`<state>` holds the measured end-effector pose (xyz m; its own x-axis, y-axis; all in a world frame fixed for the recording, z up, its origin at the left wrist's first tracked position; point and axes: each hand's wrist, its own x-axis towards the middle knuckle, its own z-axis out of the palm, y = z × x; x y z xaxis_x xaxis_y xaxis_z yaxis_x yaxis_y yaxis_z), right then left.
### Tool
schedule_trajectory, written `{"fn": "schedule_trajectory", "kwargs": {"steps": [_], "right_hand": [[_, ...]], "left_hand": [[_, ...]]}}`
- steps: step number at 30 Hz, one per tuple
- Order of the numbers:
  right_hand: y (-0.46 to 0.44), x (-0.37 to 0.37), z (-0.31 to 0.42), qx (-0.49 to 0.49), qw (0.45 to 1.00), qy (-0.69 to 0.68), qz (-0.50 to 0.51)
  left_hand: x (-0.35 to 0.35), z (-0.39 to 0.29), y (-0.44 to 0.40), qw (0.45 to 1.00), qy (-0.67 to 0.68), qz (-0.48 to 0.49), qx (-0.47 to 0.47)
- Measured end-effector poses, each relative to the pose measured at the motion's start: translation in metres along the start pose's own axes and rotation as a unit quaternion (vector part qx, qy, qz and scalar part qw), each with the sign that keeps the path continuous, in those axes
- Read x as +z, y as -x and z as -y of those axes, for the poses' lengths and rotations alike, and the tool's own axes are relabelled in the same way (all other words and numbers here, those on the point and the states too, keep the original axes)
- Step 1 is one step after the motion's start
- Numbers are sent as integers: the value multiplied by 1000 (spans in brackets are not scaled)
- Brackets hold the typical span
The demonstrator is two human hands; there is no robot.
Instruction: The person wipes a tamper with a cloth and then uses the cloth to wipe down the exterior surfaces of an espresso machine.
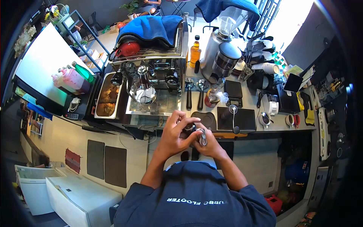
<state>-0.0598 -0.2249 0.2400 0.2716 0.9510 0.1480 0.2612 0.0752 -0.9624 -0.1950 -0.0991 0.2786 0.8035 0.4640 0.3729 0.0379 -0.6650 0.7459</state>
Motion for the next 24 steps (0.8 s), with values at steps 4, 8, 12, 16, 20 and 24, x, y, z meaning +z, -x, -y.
{"fn": "schedule_trajectory", "kwargs": {"steps": [4, 8, 12, 16, 20, 24], "right_hand": [[0, 6, -11, -80, 995, 3, -67], [-2, 11, -8, -107, 989, -7, -105], [-3, 0, 2, -69, 993, -58, -82], [5, -13, 2, 69, 975, -210, 31], [16, -21, -27, 54, 942, -311, 112], [15, -5, -12, 153, 764, -625, 46]], "left_hand": [[1, -3, -1, 998, -31, -7, 61], [13, 2, -1, 995, -42, -24, 85], [18, 3, -6, 994, -30, -37, 98], [2, 1, -4, 995, -1, -2, 102], [-5, 1, -11, 988, 51, 30, 140], [16, -6, -5, 953, 293, -48, 63]]}}
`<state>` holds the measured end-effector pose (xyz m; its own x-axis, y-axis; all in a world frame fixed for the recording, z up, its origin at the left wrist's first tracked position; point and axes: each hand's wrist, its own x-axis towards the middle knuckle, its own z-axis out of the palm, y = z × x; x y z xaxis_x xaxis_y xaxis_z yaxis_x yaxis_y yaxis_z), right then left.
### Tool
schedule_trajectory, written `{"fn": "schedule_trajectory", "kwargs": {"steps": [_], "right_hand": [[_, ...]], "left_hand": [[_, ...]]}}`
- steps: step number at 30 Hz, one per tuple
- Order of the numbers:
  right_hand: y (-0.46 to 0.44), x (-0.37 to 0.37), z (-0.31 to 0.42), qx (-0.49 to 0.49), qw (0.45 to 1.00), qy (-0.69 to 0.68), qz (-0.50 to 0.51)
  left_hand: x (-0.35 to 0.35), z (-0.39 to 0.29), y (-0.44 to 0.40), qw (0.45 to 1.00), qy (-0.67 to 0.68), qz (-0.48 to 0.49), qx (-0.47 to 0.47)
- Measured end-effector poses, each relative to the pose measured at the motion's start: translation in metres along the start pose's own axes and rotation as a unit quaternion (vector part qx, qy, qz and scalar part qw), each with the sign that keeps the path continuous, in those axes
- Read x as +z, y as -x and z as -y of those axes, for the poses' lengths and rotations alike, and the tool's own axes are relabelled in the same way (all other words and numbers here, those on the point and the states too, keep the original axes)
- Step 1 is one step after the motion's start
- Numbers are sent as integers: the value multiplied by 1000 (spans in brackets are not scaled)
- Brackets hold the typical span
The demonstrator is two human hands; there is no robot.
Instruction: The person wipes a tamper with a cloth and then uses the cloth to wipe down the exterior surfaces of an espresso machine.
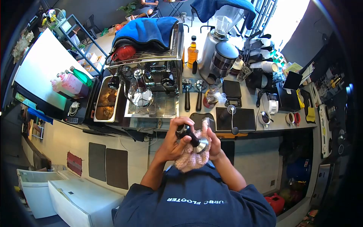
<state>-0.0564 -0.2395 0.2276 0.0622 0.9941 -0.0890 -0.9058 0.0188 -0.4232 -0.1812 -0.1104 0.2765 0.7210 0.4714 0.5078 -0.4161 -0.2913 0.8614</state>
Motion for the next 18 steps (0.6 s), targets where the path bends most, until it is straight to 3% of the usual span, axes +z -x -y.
{"fn": "schedule_trajectory", "kwargs": {"steps": [1, 7, 11, 13, 14, 16, 17, 18], "right_hand": [[-2, 4, -5, 17, 992, -124, -20], [-9, 8, -31, 47, 982, -99, -156], [10, -45, -40, 27, 993, -3, -114], [14, -34, -29, -134, 979, 27, -152], [13, -23, -20, -134, 979, 26, -154], [6, 0, 1, -317, 922, 163, -152], [1, 8, 8, -320, 921, 162, -154], [-4, 15, 15, -311, 896, 284, -143]], "left_hand": [[3, 1, 1, 996, 78, -39, -20], [0, 6, -7, 997, 52, -64, -12], [-26, -3, -13, 984, -129, -120, 0], [-32, -7, -13, 983, -143, -113, -11], [-34, -9, -13, 982, -157, -103, -20], [-34, -11, -13, 979, -184, -77, -37], [-32, -10, -13, 980, -183, -74, -37], [-29, -8, -12, 982, -180, -47, -35]]}}
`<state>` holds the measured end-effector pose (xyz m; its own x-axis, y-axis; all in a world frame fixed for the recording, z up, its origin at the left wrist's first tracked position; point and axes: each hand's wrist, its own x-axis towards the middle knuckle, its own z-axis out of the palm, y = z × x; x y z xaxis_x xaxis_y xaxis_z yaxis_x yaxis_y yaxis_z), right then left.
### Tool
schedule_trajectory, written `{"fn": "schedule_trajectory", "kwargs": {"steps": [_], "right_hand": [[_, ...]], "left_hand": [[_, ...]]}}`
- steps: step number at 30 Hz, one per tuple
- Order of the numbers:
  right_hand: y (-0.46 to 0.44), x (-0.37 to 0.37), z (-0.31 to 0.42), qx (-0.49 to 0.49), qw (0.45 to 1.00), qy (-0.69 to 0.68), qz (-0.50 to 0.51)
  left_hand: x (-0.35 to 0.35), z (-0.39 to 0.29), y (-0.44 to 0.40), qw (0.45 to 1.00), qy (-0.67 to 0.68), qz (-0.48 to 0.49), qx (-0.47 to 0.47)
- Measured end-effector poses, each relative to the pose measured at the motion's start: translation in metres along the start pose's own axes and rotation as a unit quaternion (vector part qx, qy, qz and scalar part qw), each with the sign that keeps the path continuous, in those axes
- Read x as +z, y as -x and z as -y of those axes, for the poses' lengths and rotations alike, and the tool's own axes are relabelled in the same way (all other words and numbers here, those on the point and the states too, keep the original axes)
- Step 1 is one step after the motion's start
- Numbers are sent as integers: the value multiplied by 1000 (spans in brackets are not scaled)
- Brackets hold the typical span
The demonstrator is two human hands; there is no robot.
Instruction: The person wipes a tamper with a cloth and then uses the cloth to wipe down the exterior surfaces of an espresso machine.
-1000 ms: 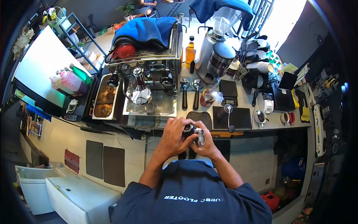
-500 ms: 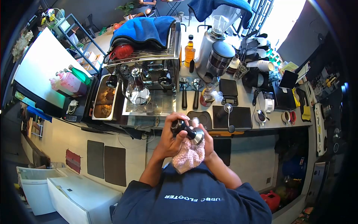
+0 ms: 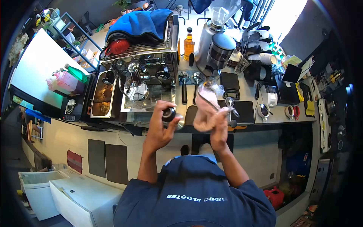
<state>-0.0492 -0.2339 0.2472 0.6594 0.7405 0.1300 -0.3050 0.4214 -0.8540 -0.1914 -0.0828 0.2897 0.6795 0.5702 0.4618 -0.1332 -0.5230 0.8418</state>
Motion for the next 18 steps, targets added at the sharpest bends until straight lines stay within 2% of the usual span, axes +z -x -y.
{"fn": "schedule_trajectory", "kwargs": {"steps": [1, 3, 4, 8, 10, 14, 18], "right_hand": [[-7, 6, 4, -20, 992, 114, 47], [-14, 16, 7, -59, 930, 336, 139], [-14, 20, 4, -60, 930, 336, 140], [-6, 34, -13, -258, 827, 464, 187], [4, 39, -15, -267, 816, 475, 191], [18, 41, -14, -298, 784, 508, 196], [20, 13, -19, -313, 760, 467, 326]], "left_hand": [[4, 2, 2, 1000, 2, 26, 8], [13, 5, 3, 997, 5, 76, 24], [17, 7, 3, 997, 4, 76, 25], [34, 12, 0, 993, 24, -87, 76], [32, 10, 0, 990, 31, -132, 37], [27, 20, -2, 984, 15, -174, 25], [21, 11, -5, 973, 134, -185, -24]]}}
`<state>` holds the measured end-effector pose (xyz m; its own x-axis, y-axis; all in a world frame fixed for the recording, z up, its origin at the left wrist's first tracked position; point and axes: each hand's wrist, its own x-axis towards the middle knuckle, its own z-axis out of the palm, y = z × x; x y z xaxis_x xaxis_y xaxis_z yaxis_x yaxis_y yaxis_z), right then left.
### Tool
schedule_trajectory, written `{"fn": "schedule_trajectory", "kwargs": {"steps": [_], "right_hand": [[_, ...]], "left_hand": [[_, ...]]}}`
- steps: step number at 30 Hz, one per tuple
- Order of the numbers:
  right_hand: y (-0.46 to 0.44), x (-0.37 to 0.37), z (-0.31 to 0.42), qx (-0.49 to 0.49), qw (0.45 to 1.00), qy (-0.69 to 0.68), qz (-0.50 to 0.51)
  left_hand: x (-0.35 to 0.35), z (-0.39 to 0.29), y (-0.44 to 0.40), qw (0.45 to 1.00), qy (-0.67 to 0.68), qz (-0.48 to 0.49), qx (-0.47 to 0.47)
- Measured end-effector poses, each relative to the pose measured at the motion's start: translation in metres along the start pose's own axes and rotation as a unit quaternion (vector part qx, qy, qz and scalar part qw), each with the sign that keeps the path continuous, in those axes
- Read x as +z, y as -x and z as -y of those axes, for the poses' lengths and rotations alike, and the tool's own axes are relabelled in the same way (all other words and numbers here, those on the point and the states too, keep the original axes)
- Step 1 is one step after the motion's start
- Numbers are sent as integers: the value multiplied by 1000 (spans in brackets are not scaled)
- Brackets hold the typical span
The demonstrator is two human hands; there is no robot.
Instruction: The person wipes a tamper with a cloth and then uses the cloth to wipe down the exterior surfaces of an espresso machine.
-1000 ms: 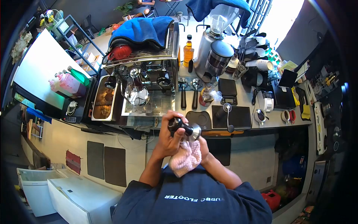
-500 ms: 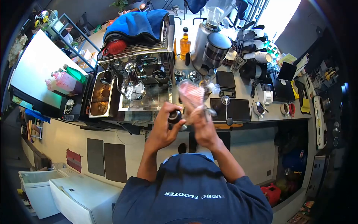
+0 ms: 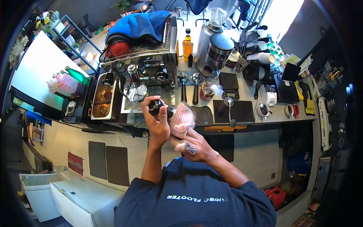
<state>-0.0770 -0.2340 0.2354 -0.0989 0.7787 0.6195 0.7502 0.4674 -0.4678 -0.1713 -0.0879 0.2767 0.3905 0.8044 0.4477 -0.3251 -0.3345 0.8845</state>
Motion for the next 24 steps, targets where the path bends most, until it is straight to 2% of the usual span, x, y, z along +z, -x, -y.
{"fn": "schedule_trajectory", "kwargs": {"steps": [1, 2, 3, 5, 7, 8, 10, 11, 12, 13, 15, 16, 18, 20, 21, 24], "right_hand": [[14, 3, -5, 0, 1000, -1, -1], [36, 9, -11, 86, 988, -76, -102], [57, 15, -15, 170, 953, -150, -199], [87, 24, -22, 327, 819, -285, -375], [24, -5, 1, 222, 775, -287, -518], [20, -7, 3, 221, 774, -286, -519], [16, -9, 5, 130, 820, -312, -463], [12, -15, -4, 113, 908, -199, -352], [7, -21, -11, 92, 966, -79, -229], [6, -21, -7, 91, 966, -79, -229], [0, -17, 5, 198, 906, -323, -190], [-2, -12, 6, 197, 906, -324, -189], [0, 1, 5, 260, 766, -526, -263], [-1, 9, 3, 304, 572, -691, -320], [-6, 6, 7, 303, 572, -691, -321], [-29, -12, 25, 343, 466, -771, -266]], "left_hand": [[-2, -2, -1, 1000, -1, 1, 0], [-4, -5, -3, 1000, -1, 10, 5], [-7, -7, -4, 1000, 0, 18, 8], [-9, -10, -4, 999, 2, 34, 16], [-8, -11, -2, 998, 6, 60, 14], [-9, -11, 0, 996, 7, 87, 10], [-9, -13, 4, 990, 9, 138, 3], [-8, -13, 5, 990, 9, 139, 4], [-6, -12, 7, 988, 22, 152, 21], [-2, -12, 9, 985, 34, 165, 37], [3, -12, 11, 978, 56, 188, 71], [5, -12, 13, 978, 55, 186, 71], [9, -15, 15, 973, 130, 186, 42], [13, -18, 15, 961, 204, 187, 13], [16, -20, 15, 960, 205, 188, 14], [20, -27, 18, 966, 199, 167, -15]]}}
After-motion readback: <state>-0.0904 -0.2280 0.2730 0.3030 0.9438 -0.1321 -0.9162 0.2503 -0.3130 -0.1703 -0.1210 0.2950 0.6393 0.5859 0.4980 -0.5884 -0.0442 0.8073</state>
